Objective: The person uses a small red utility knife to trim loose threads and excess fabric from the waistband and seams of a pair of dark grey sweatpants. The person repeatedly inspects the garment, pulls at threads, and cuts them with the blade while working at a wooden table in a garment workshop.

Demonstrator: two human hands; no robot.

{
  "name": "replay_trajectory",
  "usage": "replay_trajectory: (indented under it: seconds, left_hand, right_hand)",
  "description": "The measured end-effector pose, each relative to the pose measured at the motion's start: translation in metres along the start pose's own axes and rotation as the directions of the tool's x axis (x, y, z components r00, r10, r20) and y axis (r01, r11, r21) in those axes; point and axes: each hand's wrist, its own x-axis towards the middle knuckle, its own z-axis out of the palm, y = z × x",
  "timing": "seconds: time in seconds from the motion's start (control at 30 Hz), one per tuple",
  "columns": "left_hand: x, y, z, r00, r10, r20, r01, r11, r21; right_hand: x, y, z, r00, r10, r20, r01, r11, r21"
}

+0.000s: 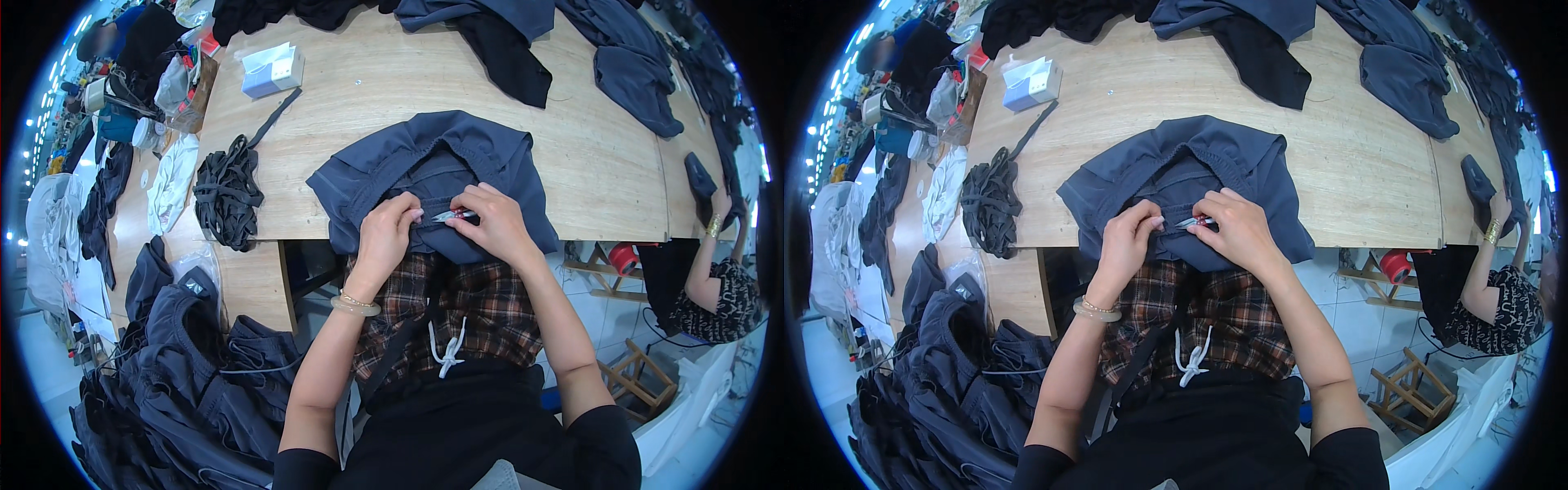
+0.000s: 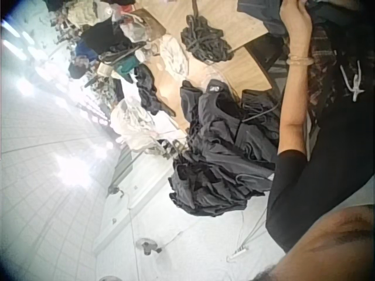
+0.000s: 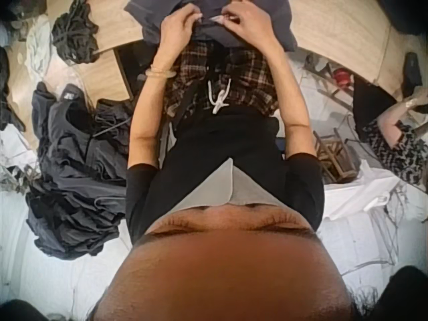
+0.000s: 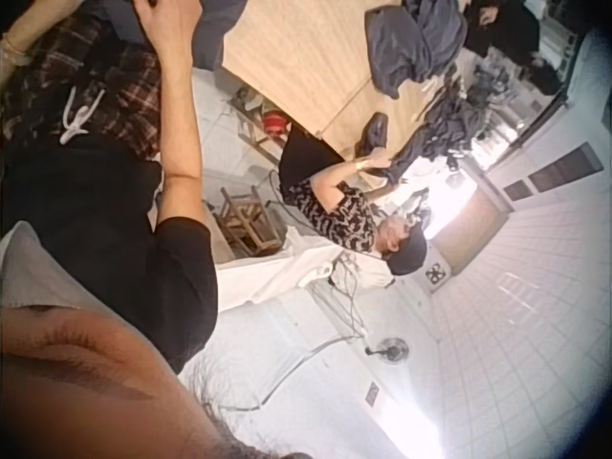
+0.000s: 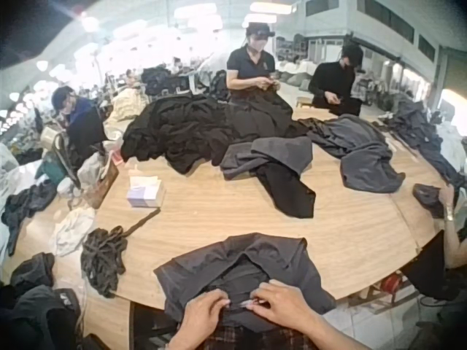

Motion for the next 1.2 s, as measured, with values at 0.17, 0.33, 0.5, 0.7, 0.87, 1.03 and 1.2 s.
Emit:
replay_trajectory:
  seconds: [0.17, 0.33, 0.5, 0.7, 0.87, 1.03, 1.2]
  left_hand:
    - [0.004, -0.003, 0.002, 0.986, -0.163, 0.022, 0.159, 0.903, -0.399]
    - [0.006, -0.009, 0.006, 0.974, -0.219, 0.052, 0.197, 0.714, -0.672]
    - [0.004, -0.003, -0.01, 0.931, -0.351, 0.103, 0.298, 0.563, -0.771]
    - [-0.006, 0.017, -0.018, 1.0, 0.006, -0.011, -0.005, 0.997, 0.082]
    - [-0.012, 0.015, -0.021, 0.999, 0.014, 0.032, -0.024, 0.943, 0.332]
    - [-0.006, 0.017, -0.025, 1.0, 0.027, 0.007, -0.028, 0.969, 0.244]
    - [-0.003, 0.013, -0.02, 0.999, -0.035, -0.006, 0.036, 0.995, 0.089]
  right_hand:
    - [0.001, 0.001, 0.003, 1.0, -0.008, -0.021, 0.008, 1.0, 0.026]
    - [0.0, 0.002, 0.003, 1.0, 0.001, -0.027, 0.001, 0.999, 0.05]
    - [-0.001, 0.005, 0.005, 1.0, 0.002, -0.028, 0.0, 0.997, 0.071]
    - [-0.002, 0.006, 0.006, 1.0, 0.02, -0.021, -0.018, 0.996, 0.088]
    - [-0.001, 0.006, 0.004, 0.999, 0.013, -0.037, -0.01, 0.995, 0.098]
    - [0.0, -0.001, 0.002, 0.996, 0.0, -0.084, 0.01, 0.993, 0.115]
    - [0.002, -0.009, 0.009, 0.995, -0.039, -0.09, 0.044, 0.997, 0.063]
